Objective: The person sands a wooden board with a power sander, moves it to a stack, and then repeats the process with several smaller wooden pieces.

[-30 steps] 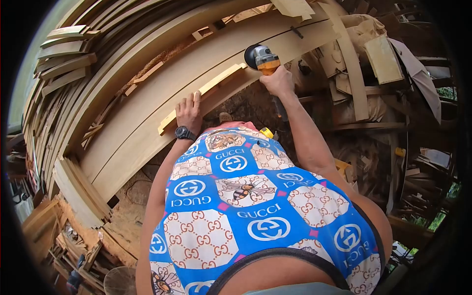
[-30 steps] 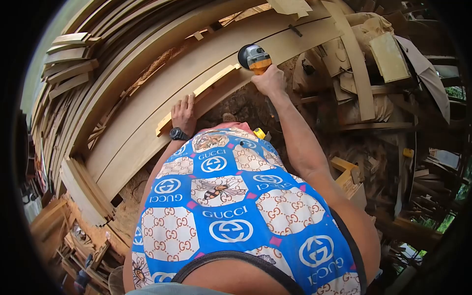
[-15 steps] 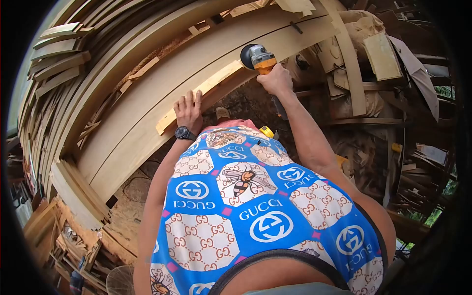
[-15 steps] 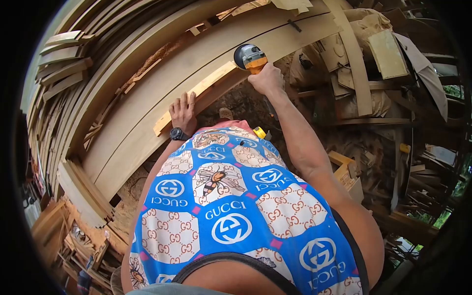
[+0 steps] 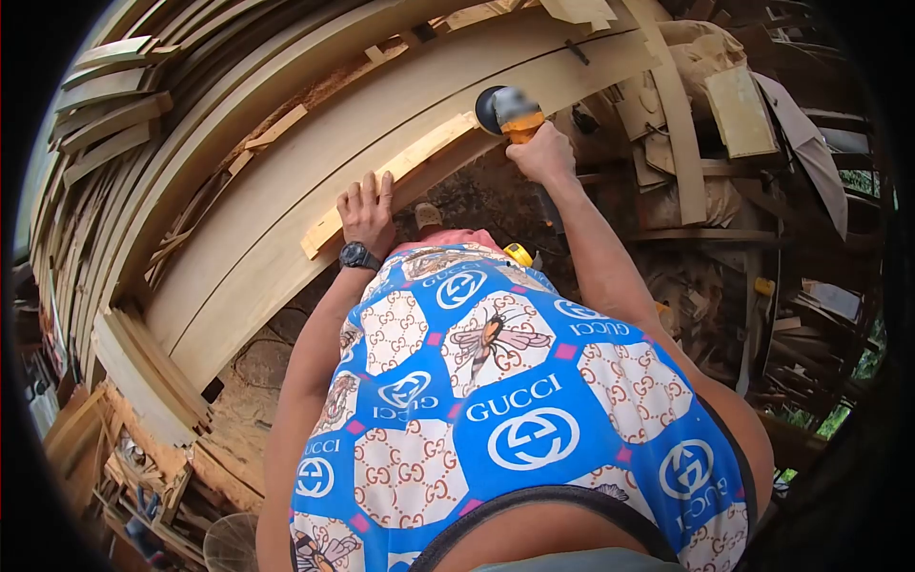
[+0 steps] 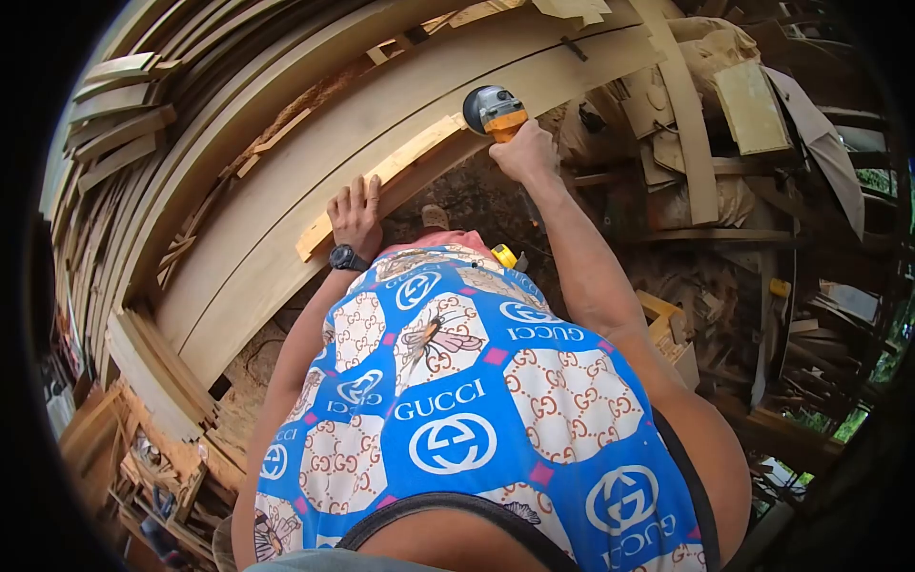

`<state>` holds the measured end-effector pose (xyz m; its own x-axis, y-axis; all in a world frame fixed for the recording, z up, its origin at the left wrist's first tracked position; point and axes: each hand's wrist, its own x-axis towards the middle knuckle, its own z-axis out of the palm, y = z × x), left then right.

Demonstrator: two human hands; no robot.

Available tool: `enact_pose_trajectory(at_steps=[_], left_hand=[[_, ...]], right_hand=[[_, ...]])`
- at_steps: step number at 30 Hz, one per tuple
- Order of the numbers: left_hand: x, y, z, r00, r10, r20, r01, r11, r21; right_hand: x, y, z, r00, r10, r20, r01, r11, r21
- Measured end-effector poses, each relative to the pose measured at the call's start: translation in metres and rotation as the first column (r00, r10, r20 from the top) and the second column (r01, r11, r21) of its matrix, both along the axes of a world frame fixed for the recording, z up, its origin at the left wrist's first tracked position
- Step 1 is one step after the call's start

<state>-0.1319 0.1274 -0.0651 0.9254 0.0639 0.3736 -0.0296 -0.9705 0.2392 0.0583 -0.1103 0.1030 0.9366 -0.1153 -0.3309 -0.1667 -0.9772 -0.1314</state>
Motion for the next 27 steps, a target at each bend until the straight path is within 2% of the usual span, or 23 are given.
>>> enact_pose_trajectory(at_steps=[11, 19, 27], left_hand=[[0.001, -0.002, 0.001, 1.000, -0.003, -0.001, 0.003, 1.000, -0.003], [0.000, -0.001, -0.004, 1.000, -0.011, 0.006, 0.011, 1.000, -0.009], [0.001, -0.001, 0.003, 1.000, -0.011, -0.023, 0.011, 1.000, -0.012]], right_hand=[[-0.001, 0.002, 0.000, 0.999, 0.044, 0.001, -0.044, 0.999, -0.010], [0.004, 0.003, 0.004, 0.999, 0.024, -0.040, -0.025, 1.000, -0.011], [0.005, -0.006, 0.011, 1.000, -0.012, -0.002, 0.012, 1.000, 0.006]])
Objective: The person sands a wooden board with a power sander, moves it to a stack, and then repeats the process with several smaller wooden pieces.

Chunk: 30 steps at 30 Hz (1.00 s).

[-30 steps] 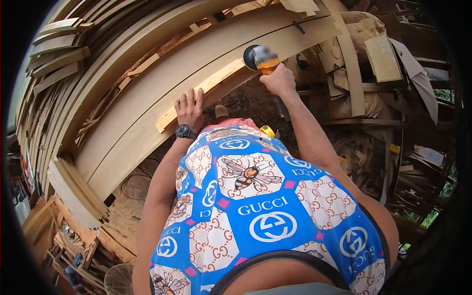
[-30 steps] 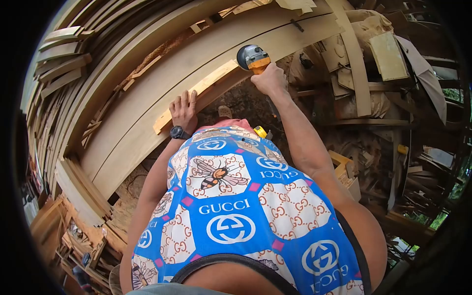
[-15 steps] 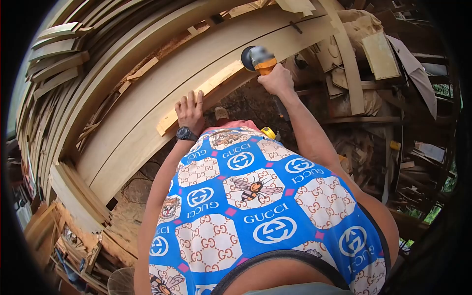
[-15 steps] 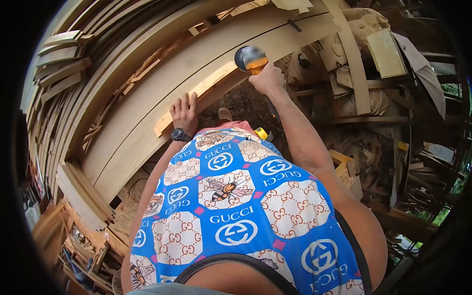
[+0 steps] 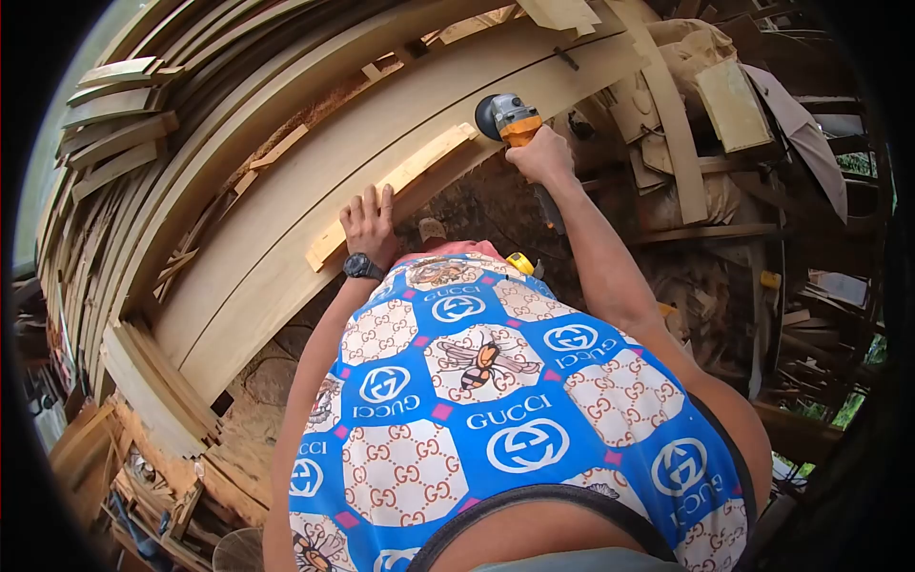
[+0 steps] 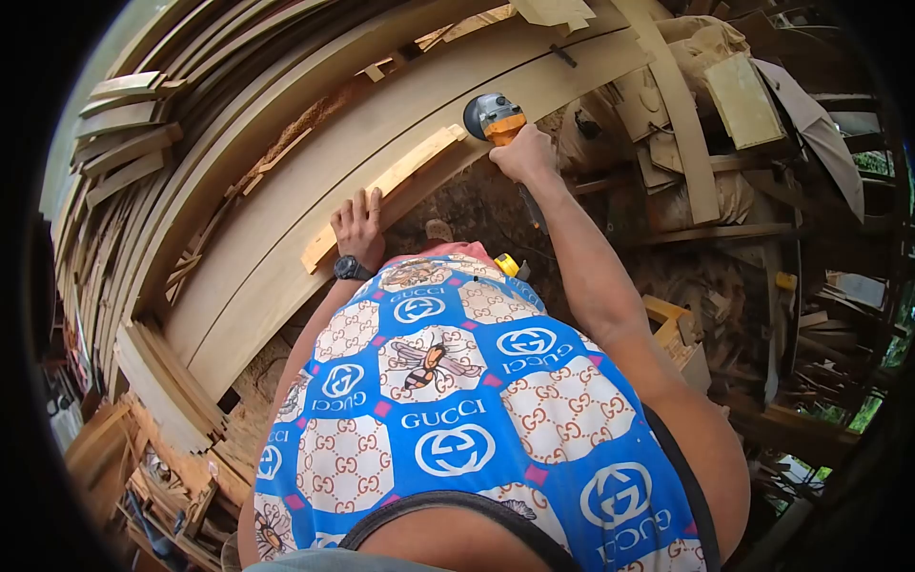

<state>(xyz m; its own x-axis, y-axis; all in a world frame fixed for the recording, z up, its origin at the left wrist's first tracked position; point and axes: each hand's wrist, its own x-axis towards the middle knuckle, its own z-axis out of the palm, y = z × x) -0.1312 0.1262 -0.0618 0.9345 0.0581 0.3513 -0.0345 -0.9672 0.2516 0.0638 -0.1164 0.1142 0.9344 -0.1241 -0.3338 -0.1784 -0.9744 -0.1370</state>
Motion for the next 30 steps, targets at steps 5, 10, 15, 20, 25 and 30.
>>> enact_pose_trajectory(at_steps=[5, 10, 15, 20, 25, 30], left_hand=[[0.000, 0.000, -0.002, 1.000, -0.001, 0.013, 0.000, 1.000, 0.016], [0.003, 0.002, 0.006, 1.000, 0.012, 0.022, -0.013, 0.999, 0.033], [0.033, 0.026, 0.044, 0.918, 0.132, -0.374, -0.280, 0.883, -0.377], [0.062, 0.042, 0.059, 0.868, 0.345, -0.357, -0.315, -0.172, -0.933], [0.065, 0.007, 0.052, 0.815, -0.033, -0.579, -0.433, -0.697, -0.571], [0.075, -0.029, 0.019, 0.752, 0.095, -0.652, -0.278, -0.851, -0.445]], right_hand=[[-0.002, 0.001, -0.008, 0.999, 0.027, -0.024, -0.026, 0.999, 0.026], [0.005, -0.012, -0.014, 0.998, -0.044, 0.036, 0.041, 0.997, 0.062], [0.003, -0.035, -0.011, 0.983, -0.148, 0.109, 0.131, 0.980, 0.149], [-0.010, -0.045, -0.004, 0.963, -0.244, 0.116, 0.195, 0.924, 0.328], [-0.016, -0.052, -0.005, 0.961, -0.252, 0.114, 0.188, 0.898, 0.399], [-0.015, -0.054, -0.005, 0.966, -0.222, 0.133, 0.157, 0.912, 0.380]])
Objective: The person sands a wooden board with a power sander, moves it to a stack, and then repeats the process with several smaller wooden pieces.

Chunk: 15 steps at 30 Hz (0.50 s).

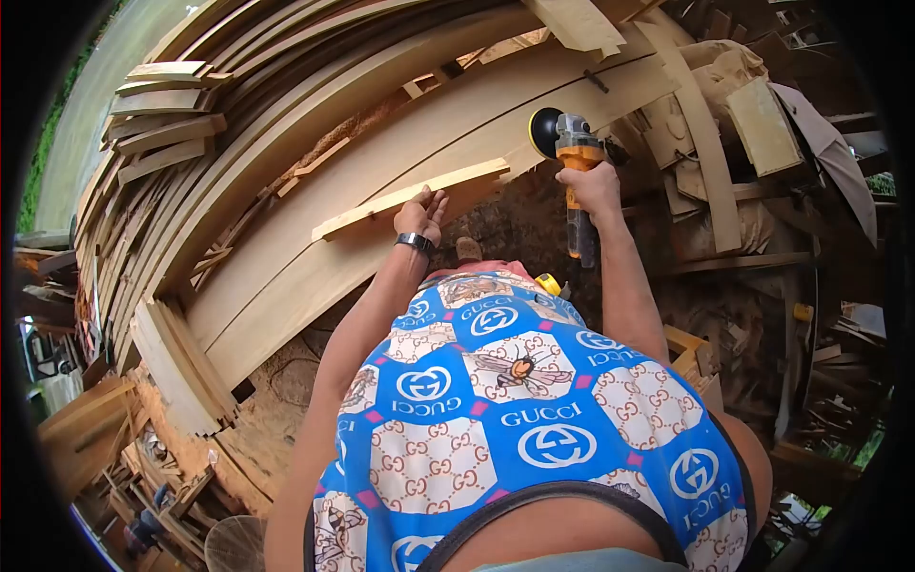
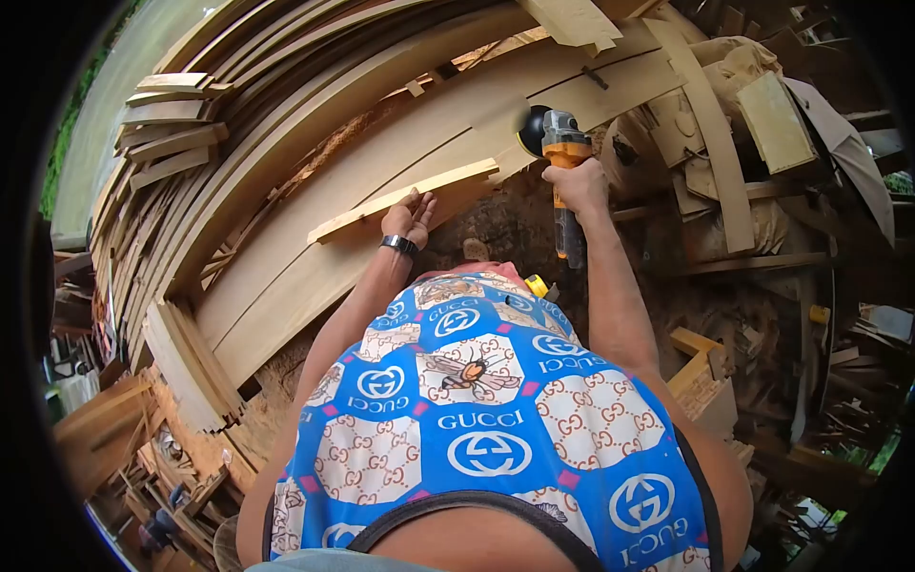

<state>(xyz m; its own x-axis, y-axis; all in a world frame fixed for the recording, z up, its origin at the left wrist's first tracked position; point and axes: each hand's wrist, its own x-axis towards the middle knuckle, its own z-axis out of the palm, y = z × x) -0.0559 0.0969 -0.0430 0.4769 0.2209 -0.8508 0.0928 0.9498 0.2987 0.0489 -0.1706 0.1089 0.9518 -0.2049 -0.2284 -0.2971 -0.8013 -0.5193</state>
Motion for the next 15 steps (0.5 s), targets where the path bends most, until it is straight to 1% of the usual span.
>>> enact_pose_trajectory(at_steps=[1, 3, 4, 8, 10, 11, 13, 14, 15], left_hand=[[0.005, -0.001, -0.002, 1.000, 0.009, 0.024, -0.010, 0.999, 0.034], [0.025, -0.004, -0.003, 0.997, 0.079, -0.002, -0.079, 0.997, 0.024], [0.036, -0.004, -0.004, 0.996, 0.084, 0.021, -0.085, 0.996, 0.008], [0.063, -0.003, -0.009, 0.996, 0.069, 0.058, -0.069, 0.998, 0.000], [0.064, 0.003, -0.012, 0.998, 0.019, 0.065, -0.013, 0.996, -0.086], [0.060, 0.002, -0.013, 0.998, 0.028, 0.060, -0.022, 0.996, -0.089], [0.044, -0.001, -0.009, 0.994, -0.064, 0.087, 0.070, 0.995, -0.072], [0.029, 0.004, -0.008, 0.968, -0.218, 0.127, 0.240, 0.952, -0.191], [0.020, -0.001, -0.005, 0.937, -0.335, 0.098, 0.346, 0.928, -0.137]], right_hand=[[0.000, 0.000, 0.002, 1.000, 0.015, 0.000, -0.015, 1.000, 0.005], [-0.002, 0.004, 0.010, 1.000, 0.023, -0.002, -0.023, 1.000, 0.003], [-0.004, 0.005, 0.014, 1.000, 0.028, -0.005, -0.028, 1.000, 0.006], [-0.004, 0.006, 0.012, 0.997, 0.069, -0.024, -0.069, 0.998, -0.009], [-0.007, 0.008, 0.013, 0.996, 0.089, -0.025, -0.089, 0.996, -0.003], [-0.006, 0.008, 0.009, 0.995, 0.097, -0.030, -0.098, 0.995, -0.006], [-0.005, 0.008, 0.001, 0.995, 0.101, -0.024, -0.102, 0.994, -0.036], [-0.005, 0.008, -0.003, 0.994, 0.109, -0.031, -0.110, 0.993, -0.036], [-0.006, 0.011, -0.003, 0.994, 0.108, -0.030, -0.109, 0.994, -0.033]])
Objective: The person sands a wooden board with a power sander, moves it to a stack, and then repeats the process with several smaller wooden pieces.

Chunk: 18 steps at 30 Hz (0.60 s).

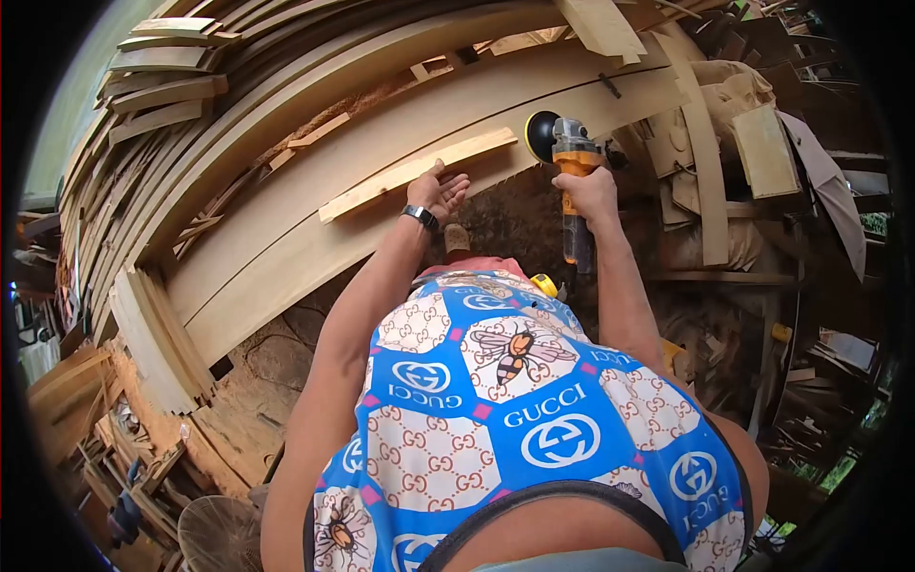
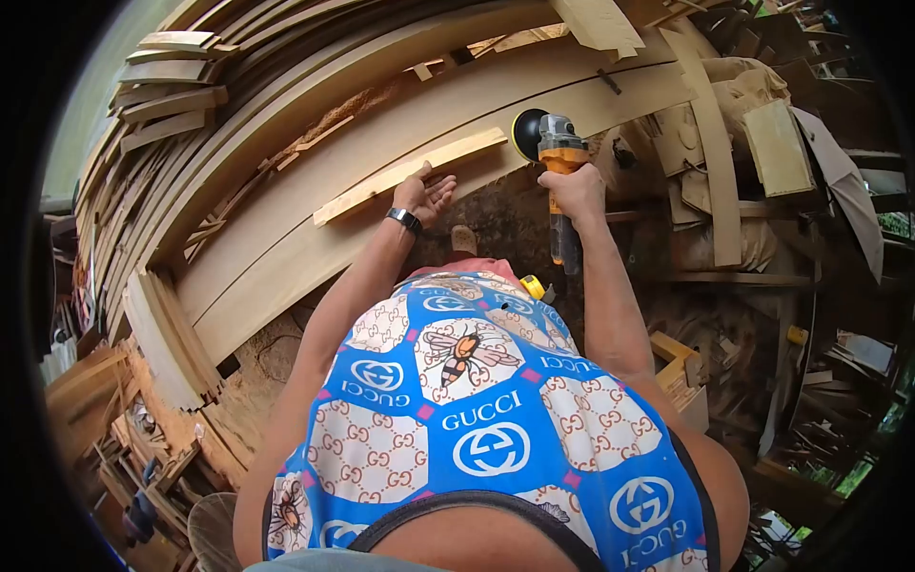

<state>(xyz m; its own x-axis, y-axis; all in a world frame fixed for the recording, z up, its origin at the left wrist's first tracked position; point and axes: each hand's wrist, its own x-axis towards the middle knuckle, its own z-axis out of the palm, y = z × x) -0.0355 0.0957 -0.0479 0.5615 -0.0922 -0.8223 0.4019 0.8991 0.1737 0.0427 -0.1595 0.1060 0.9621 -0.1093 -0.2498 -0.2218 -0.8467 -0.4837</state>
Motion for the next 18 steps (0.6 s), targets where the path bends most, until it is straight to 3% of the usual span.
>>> enact_pose_trajectory(at_steps=[2, 3, 4, 5, 6, 8, 9, 11, 16, 18], left_hand=[[-0.025, 0.007, 0.005, 0.947, -0.320, -0.024, 0.321, 0.947, 0.014], [-0.040, 0.011, 0.030, 0.904, -0.427, -0.012, 0.418, 0.877, 0.235], [-0.050, 0.014, 0.032, 0.902, -0.431, -0.010, 0.421, 0.876, 0.236], [-0.063, 0.018, 0.032, 0.864, -0.492, -0.109, 0.312, 0.351, 0.883], [-0.077, 0.023, 0.030, 0.858, -0.462, -0.224, 0.005, -0.429, 0.903], [-0.093, 0.053, 0.038, 0.905, -0.305, -0.295, -0.012, -0.713, 0.701], [-0.101, 0.069, 0.030, 0.906, -0.308, -0.290, -0.019, -0.713, 0.701], [-0.111, 0.087, 0.006, 0.816, -0.273, -0.509, 0.206, -0.686, 0.698], [-0.088, 0.081, -0.007, 0.850, -0.270, -0.452, 0.143, -0.708, 0.692], [-0.077, 0.077, -0.008, 0.856, -0.268, -0.442, 0.158, -0.679, 0.717]], right_hand=[[-0.005, 0.004, 0.000, 1.000, 0.002, -0.008, -0.002, 1.000, 0.002], [-0.006, 0.008, 0.004, 0.999, 0.005, -0.052, -0.004, 1.000, 0.015], [-0.006, 0.011, 0.006, 0.996, 0.003, -0.092, -0.001, 1.000, 0.027], [-0.008, 0.011, 0.002, 0.995, -0.005, -0.096, 0.007, 1.000, 0.022], [-0.010, 0.011, -0.005, 0.992, 0.031, -0.120, -0.029, 1.000, 0.011], [-0.013, 0.022, -0.008, 0.989, 0.070, -0.133, -0.070, 0.998, 0.006], [-0.020, 0.030, -0.007, 0.986, 0.107, -0.125, -0.111, 0.994, -0.022], [-0.028, 0.042, -0.009, 0.978, 0.171, -0.118, -0.176, 0.984, -0.035], [-0.034, 0.069, -0.029, 0.949, 0.248, -0.196, -0.255, 0.967, -0.012], [-0.034, 0.077, -0.032, 0.929, 0.317, -0.190, -0.338, 0.937, -0.090]])
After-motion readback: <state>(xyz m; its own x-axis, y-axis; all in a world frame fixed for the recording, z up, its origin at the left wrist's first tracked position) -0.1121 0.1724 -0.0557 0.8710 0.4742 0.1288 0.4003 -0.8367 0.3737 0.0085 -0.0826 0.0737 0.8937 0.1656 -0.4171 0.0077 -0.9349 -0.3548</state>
